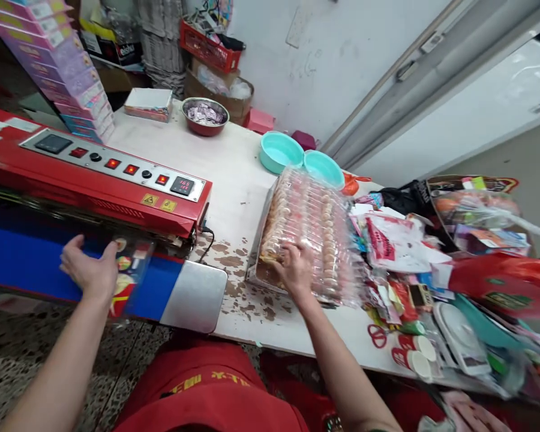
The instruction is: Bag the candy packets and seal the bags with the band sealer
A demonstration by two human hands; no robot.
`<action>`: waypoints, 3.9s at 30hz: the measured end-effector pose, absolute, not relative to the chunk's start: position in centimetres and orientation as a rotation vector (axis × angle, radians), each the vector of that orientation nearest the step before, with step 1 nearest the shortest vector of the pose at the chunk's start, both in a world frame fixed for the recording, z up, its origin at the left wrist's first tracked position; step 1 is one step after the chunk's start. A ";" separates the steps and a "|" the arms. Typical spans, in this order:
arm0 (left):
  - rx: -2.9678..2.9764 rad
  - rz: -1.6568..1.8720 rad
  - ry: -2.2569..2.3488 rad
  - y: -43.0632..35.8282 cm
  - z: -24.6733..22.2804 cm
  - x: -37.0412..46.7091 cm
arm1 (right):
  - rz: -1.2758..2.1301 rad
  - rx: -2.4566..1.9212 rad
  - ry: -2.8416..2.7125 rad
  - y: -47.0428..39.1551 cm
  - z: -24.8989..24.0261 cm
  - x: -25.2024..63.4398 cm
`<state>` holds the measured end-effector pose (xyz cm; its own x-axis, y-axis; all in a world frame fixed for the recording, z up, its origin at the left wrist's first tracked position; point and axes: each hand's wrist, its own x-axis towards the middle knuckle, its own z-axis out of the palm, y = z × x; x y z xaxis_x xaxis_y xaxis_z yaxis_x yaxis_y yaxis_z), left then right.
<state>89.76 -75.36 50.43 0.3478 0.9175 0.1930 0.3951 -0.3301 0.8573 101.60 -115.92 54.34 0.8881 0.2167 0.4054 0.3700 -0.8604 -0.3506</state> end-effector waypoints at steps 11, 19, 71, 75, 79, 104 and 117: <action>1.708 0.387 0.293 -92.6 56.6 92.4 | -0.150 -2.185 -0.789 -119.4 66.0 104.5; 1.068 0.007 0.201 -93.8 63.2 97.9 | 0.154 -1.930 -0.560 -114.1 67.4 103.1; 1.751 0.309 0.210 -94.2 56.1 94.2 | -0.225 -2.199 -0.915 -119.4 65.3 105.0; 1.335 0.177 0.022 -95.0 61.6 97.1 | -0.105 -2.065 -0.887 -116.5 69.4 102.7; 1.088 -0.005 0.191 -94.1 63.0 97.1 | 0.192 -1.903 -0.653 -114.1 67.4 102.3; 1.144 0.333 1.251 -75.7 51.0 91.5 | -0.086 -2.100 -0.302 -103.4 51.5 101.4; 2.306 0.768 0.414 -87.7 51.6 90.1 | -0.340 -2.643 -0.812 -122.5 56.0 112.5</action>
